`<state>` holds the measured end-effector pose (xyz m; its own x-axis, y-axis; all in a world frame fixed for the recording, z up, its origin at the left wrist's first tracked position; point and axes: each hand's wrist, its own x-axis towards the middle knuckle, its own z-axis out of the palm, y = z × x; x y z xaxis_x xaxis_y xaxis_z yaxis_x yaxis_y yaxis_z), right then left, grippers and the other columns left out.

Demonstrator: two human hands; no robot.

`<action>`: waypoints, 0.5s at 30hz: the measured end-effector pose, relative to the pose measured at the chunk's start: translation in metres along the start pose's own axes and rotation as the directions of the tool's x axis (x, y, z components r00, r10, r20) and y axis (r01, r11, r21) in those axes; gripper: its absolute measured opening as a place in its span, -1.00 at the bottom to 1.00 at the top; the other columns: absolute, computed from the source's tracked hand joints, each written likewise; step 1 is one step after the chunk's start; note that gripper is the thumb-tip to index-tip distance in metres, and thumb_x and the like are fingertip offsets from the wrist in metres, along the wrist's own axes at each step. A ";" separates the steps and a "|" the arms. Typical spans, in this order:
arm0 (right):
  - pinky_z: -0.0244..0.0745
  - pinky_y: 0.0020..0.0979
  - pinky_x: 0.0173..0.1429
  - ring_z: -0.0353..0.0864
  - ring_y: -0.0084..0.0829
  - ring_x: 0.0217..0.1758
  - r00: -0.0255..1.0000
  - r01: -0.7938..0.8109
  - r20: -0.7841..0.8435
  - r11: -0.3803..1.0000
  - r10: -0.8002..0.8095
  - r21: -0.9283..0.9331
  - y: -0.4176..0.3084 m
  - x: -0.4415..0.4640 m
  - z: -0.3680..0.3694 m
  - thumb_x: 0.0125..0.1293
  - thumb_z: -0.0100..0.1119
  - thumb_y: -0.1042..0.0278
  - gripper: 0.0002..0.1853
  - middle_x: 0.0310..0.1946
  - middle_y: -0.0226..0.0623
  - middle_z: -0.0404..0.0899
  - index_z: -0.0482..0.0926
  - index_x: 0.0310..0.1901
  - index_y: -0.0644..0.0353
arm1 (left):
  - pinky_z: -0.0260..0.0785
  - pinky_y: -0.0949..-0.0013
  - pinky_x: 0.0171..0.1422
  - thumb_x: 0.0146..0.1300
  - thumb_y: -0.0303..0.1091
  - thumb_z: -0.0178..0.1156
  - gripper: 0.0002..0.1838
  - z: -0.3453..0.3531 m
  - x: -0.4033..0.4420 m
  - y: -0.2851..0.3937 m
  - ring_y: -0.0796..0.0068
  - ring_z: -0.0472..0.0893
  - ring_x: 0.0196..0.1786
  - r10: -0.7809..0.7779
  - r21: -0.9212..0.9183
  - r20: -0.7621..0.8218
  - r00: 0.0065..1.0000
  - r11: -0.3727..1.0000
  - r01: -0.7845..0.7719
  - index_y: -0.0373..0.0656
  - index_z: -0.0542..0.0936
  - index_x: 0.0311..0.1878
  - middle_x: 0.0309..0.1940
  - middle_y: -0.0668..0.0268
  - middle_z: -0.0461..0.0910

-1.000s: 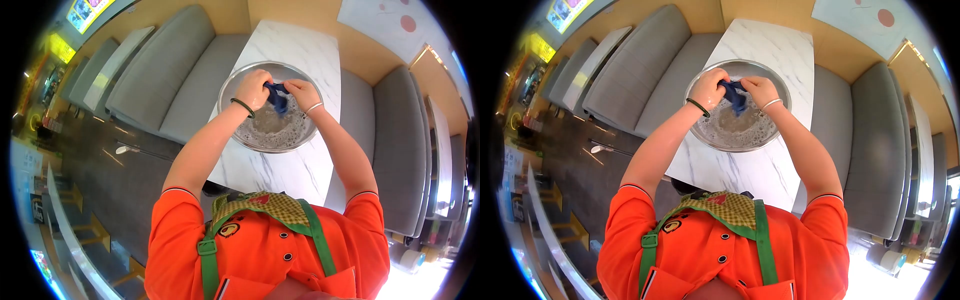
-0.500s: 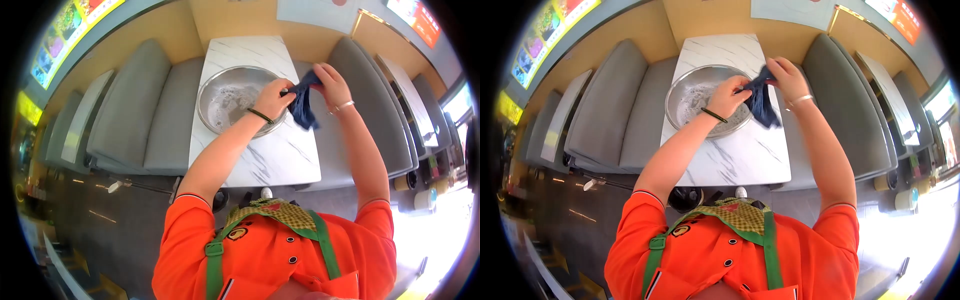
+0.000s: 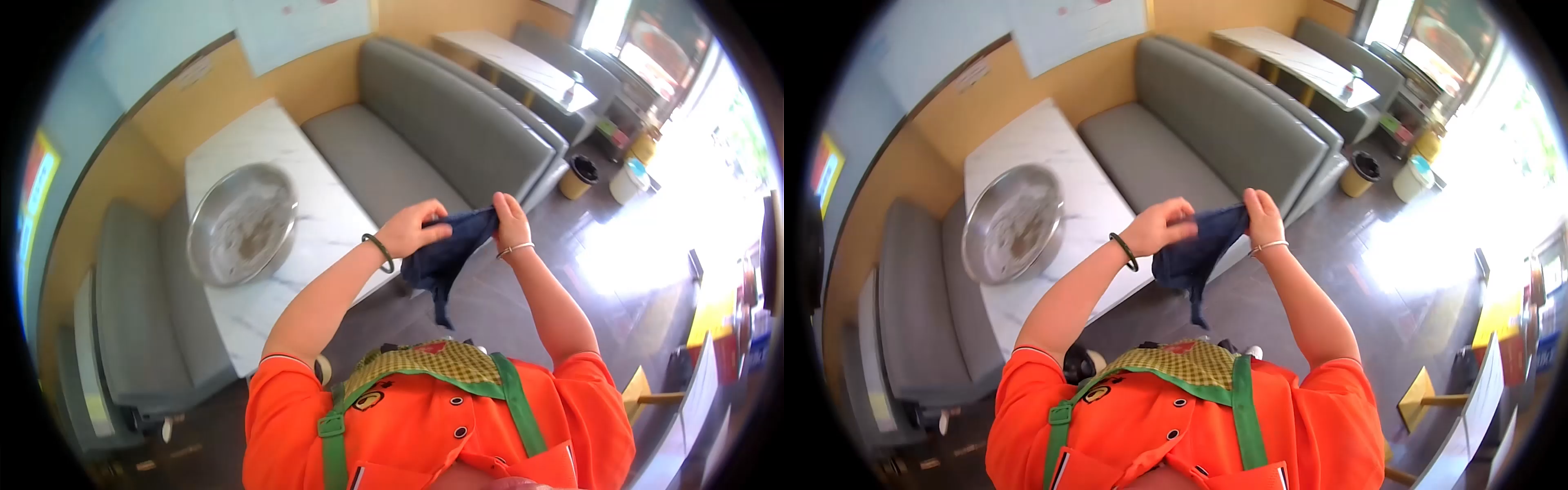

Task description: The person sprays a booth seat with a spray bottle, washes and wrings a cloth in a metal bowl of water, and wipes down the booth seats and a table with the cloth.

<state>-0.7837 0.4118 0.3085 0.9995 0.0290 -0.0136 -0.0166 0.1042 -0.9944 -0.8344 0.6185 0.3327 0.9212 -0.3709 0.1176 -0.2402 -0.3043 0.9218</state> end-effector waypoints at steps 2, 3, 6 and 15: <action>0.19 -0.61 -0.54 0.24 -0.71 -0.60 0.990 0.048 -0.130 0.999 -0.049 -0.012 -0.001 0.009 -0.074 0.29 -0.03 0.13 -0.72 -0.64 -0.56 0.29 0.44 -0.39 0.18 | 0.31 0.36 -0.05 0.00 -0.20 0.26 -0.60 0.033 0.042 -0.007 0.35 0.51 -0.20 0.079 0.197 0.219 0.973 0.973 -0.124 -0.22 0.45 -0.14 -0.32 0.17 0.53; 0.19 -0.61 -0.54 0.24 -0.71 -0.60 0.986 0.058 -0.157 0.998 -0.059 -0.012 -0.003 0.009 -0.104 0.29 -0.03 0.13 -0.72 -0.64 -0.56 0.29 0.44 -0.39 0.18 | 0.31 0.31 0.00 0.02 -0.23 0.24 -0.63 0.051 0.064 -0.004 0.37 0.51 -0.16 0.042 0.221 0.324 0.945 0.968 -0.119 -0.24 0.46 -0.15 -0.28 0.18 0.53; 0.29 -0.61 -0.35 0.36 -0.62 -0.43 0.986 0.111 -0.146 0.975 -0.083 0.195 -0.020 0.002 -0.195 0.29 -0.04 0.22 -0.77 -0.51 -0.43 0.39 0.47 -0.28 0.21 | 0.31 0.24 -0.02 -0.05 -0.32 0.23 -0.75 0.117 0.143 0.007 0.26 0.52 -0.15 -0.029 0.505 0.353 0.935 0.847 -0.165 -0.14 0.52 -0.26 -0.26 0.23 0.53; 0.42 -0.55 -0.17 0.43 -0.63 -0.28 0.763 -0.253 0.616 0.967 0.196 0.006 -0.055 0.022 -0.322 0.31 -0.07 0.17 -0.71 -0.34 -0.43 0.46 0.46 -0.18 0.25 | 0.24 0.33 0.10 0.12 -0.36 -0.08 -0.78 0.325 0.343 0.029 0.36 0.44 -0.09 0.290 0.694 0.324 0.901 0.574 -0.434 -0.14 0.50 -0.19 -0.23 0.25 0.46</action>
<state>-0.7519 0.0862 0.3292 0.7427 0.6547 -0.1407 -0.2694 0.0997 -0.9578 -0.6250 0.1972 0.2798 0.6610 -0.7063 0.2535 -0.7504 -0.6226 0.2218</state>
